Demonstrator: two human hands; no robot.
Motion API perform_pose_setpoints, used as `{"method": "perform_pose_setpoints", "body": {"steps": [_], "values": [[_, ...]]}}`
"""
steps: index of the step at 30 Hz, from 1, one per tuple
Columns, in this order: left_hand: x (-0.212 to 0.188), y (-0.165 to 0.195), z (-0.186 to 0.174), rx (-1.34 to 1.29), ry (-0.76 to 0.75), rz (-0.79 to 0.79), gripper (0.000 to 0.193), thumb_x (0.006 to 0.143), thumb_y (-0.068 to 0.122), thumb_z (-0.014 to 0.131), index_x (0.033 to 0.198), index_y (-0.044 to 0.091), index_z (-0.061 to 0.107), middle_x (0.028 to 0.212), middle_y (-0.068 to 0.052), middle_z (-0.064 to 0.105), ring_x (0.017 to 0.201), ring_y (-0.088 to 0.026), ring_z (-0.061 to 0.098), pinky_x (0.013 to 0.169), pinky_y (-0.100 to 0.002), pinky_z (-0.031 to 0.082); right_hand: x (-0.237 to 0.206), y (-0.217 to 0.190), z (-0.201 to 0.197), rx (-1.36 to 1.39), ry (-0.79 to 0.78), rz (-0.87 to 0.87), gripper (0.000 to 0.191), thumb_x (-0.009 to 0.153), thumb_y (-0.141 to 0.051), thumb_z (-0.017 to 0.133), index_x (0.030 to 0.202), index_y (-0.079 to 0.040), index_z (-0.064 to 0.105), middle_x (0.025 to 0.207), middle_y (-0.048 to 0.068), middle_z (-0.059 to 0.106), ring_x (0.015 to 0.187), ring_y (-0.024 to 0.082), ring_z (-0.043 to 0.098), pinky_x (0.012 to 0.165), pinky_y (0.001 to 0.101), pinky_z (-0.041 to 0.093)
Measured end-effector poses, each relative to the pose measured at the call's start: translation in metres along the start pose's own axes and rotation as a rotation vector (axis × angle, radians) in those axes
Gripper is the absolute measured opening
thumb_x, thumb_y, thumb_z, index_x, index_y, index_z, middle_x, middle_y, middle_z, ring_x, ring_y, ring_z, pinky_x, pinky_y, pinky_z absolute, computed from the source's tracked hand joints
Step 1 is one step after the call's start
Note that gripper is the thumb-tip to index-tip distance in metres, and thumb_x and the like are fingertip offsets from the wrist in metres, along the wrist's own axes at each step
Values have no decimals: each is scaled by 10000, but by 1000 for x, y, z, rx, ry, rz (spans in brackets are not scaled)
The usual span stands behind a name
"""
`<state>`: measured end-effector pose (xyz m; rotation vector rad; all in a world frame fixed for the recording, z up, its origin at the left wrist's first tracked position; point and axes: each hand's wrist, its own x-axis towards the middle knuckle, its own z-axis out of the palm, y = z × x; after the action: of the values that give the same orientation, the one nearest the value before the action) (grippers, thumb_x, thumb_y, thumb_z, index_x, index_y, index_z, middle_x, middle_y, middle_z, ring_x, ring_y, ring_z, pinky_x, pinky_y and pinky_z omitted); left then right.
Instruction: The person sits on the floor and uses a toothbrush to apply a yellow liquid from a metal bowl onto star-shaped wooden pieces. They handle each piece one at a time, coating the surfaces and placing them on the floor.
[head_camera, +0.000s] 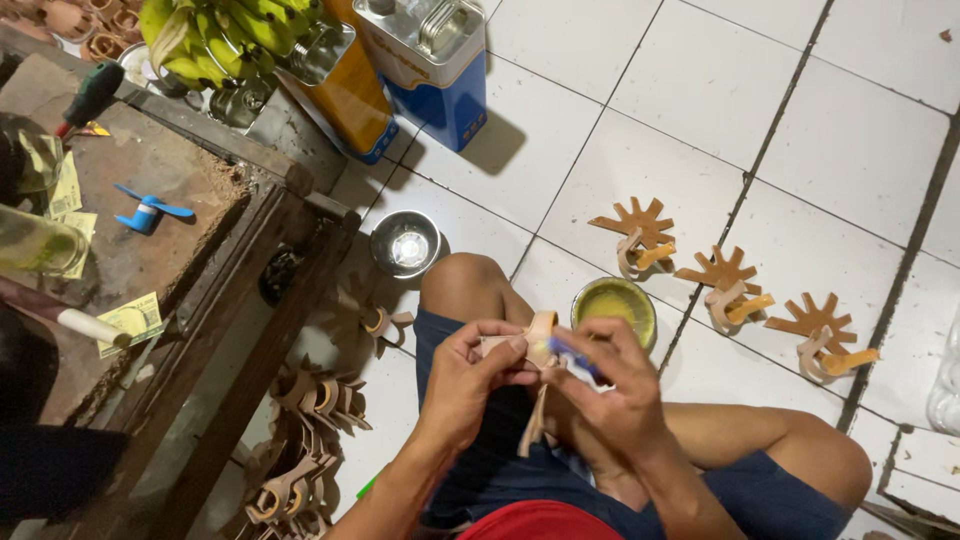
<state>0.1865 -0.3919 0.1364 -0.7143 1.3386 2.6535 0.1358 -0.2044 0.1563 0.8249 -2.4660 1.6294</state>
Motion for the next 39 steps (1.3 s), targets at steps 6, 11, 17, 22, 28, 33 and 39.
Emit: {"method": "perform_pose_setpoints", "body": {"steps": [6,11,17,22,28,33,39], "values": [[2,-14,4,98,-28,22,217,936,105,689,1059,-66,742,875,-103,770,719,-114,710,694,-229,585,-9,9,21,184,-47,119,211,887,-10,740,1097,-19,721,1092,77,582,845,134,710,694,261,600],[11,-14,-1,24,110,123,224,912,101,707,1032,-84,750,844,-119,760,666,-145,695,649,-266,580,-18,-4,16,48,-157,-68,203,870,-46,778,1033,7,671,1066,81,557,942,200,615,798,273,532],[-2,8,1,198,54,191,288,948,154,695,1129,-63,752,919,-110,781,769,-130,734,726,-274,616,-17,-26,-2,174,-81,360,264,892,-21,768,1150,-20,712,977,53,720,847,122,661,736,237,556],[-15,13,22,382,20,269,281,952,143,692,1157,-40,753,942,-78,795,814,-92,730,731,-249,613,0,-28,-2,347,31,497,548,831,-15,773,1331,1,548,938,61,723,826,81,676,725,207,554],[-19,18,28,543,23,381,257,970,146,699,1162,-12,759,916,-45,804,819,-36,688,704,-207,570,3,-32,1,370,83,509,560,832,13,775,1342,11,543,929,75,710,838,86,677,748,210,560],[-18,14,30,612,56,358,260,955,147,716,1165,5,774,842,-52,789,752,-33,647,628,-205,532,2,-31,1,351,116,481,560,826,13,788,1330,8,545,925,66,716,836,83,679,736,208,554],[-14,5,29,506,-23,348,270,954,140,712,1162,-29,746,953,-58,802,871,-66,746,753,-205,593,4,-24,3,294,125,479,575,819,2,794,1334,1,539,960,51,703,870,75,680,732,204,550]]}}
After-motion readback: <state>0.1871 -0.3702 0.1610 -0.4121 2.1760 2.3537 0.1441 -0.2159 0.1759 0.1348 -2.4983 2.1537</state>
